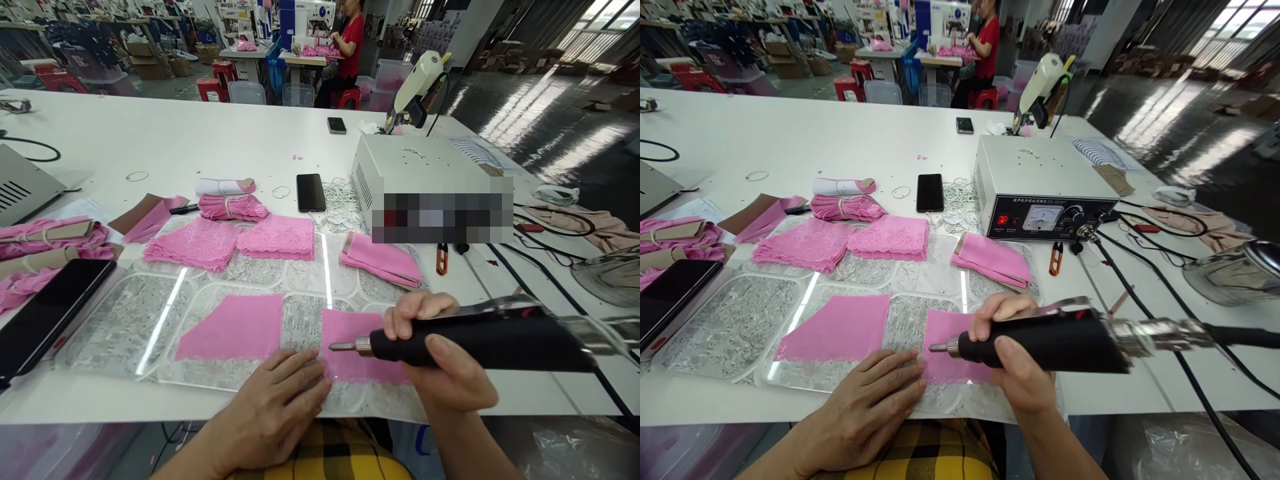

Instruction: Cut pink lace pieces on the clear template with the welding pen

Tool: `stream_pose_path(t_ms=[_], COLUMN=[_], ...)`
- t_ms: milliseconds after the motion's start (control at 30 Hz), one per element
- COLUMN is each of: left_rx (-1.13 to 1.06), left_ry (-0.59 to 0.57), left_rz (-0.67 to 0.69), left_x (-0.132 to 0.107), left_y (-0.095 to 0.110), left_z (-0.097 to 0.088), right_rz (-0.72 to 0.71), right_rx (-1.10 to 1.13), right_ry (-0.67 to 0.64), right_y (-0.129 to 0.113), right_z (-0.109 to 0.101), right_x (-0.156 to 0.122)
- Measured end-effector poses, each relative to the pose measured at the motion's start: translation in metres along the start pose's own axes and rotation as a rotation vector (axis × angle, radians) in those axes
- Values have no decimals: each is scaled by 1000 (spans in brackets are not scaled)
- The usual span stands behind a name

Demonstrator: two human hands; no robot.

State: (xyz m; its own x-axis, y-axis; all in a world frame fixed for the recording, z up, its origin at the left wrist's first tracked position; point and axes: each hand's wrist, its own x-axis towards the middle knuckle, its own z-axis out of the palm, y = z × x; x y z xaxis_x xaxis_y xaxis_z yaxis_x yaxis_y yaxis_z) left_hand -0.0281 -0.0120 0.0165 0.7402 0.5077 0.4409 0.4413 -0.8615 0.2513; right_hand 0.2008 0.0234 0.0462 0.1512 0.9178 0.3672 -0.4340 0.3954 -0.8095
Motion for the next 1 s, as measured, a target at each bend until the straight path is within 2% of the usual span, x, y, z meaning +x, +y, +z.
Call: stream_pose_path(t_ms=[167, 267, 467, 833, 1000], left_rx=[87, 179, 192, 171, 174], left_ry=[133, 140, 83, 83, 72], left_rz=[-92, -145, -165, -186, -187], left_x=[14, 22, 23, 21, 21], left_y=[-4, -13, -20, -20, -21], left_z=[4, 14, 29, 32, 33], right_rz=[-166, -180, -172, -157, -189], right_rx=[-84, -118, -141, -180, -204], right_ry=[246, 302, 290, 287, 247], right_y=[-5, 2, 12, 13, 13], right_z=[-10, -9, -6, -5, -5], right_x=[8, 7, 6, 6, 7])
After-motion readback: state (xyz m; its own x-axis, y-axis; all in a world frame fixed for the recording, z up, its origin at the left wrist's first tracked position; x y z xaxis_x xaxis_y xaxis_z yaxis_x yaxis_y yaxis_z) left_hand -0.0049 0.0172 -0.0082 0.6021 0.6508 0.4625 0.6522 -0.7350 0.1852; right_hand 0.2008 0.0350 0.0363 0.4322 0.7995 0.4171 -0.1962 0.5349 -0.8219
